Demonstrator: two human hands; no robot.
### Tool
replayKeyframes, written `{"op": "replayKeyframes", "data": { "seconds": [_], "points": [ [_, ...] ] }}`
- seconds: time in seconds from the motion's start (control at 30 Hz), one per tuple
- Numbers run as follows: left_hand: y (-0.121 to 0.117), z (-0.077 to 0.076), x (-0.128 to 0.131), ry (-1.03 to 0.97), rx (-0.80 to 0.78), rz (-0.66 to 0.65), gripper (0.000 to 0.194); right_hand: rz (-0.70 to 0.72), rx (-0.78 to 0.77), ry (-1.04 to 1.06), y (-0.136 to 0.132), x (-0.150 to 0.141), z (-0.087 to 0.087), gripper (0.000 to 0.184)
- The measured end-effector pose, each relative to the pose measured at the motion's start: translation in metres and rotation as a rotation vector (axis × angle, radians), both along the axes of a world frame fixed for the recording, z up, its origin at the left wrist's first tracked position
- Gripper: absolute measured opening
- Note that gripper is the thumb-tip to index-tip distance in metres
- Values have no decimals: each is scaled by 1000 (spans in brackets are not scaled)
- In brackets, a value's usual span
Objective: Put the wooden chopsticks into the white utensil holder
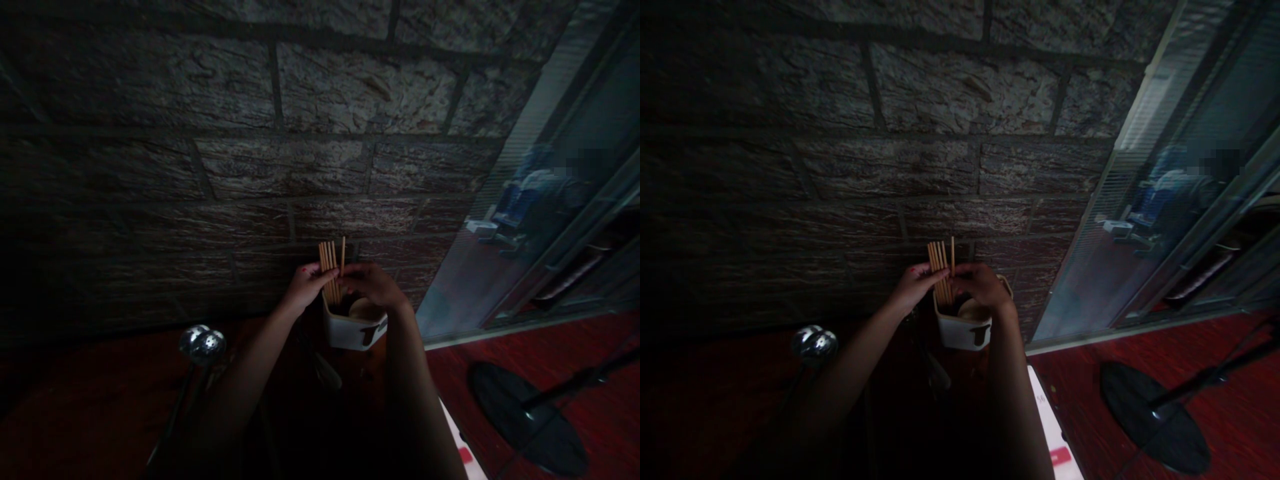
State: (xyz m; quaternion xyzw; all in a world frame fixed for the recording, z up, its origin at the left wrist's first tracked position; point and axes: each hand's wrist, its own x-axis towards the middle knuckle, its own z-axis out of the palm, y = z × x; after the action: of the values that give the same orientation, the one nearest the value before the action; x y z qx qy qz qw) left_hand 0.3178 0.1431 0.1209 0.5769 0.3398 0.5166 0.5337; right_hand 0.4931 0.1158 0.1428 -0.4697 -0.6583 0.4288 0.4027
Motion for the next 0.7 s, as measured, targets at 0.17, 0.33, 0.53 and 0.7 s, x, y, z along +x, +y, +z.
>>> {"op": "replayKeyframes", "data": {
  "seconds": [0.17, 0.33, 0.53, 0.7],
  "points": [
    [-2, 1, 0, -5, 0, 0, 44, 7, 52, -52, 0, 1, 0, 31],
    [-1, 1, 1, -13, 3, -3, 44, 6, -9, -21, 1, -1, -1, 30],
    [0, -1, 1, -3, -17, -2, 42, 3, -18, -44, 4, -1, -5, 31],
    [0, -1, 1, -1, -14, -6, 41, -58, 25, -141, 0, -1, -2, 33]
  ]
}}
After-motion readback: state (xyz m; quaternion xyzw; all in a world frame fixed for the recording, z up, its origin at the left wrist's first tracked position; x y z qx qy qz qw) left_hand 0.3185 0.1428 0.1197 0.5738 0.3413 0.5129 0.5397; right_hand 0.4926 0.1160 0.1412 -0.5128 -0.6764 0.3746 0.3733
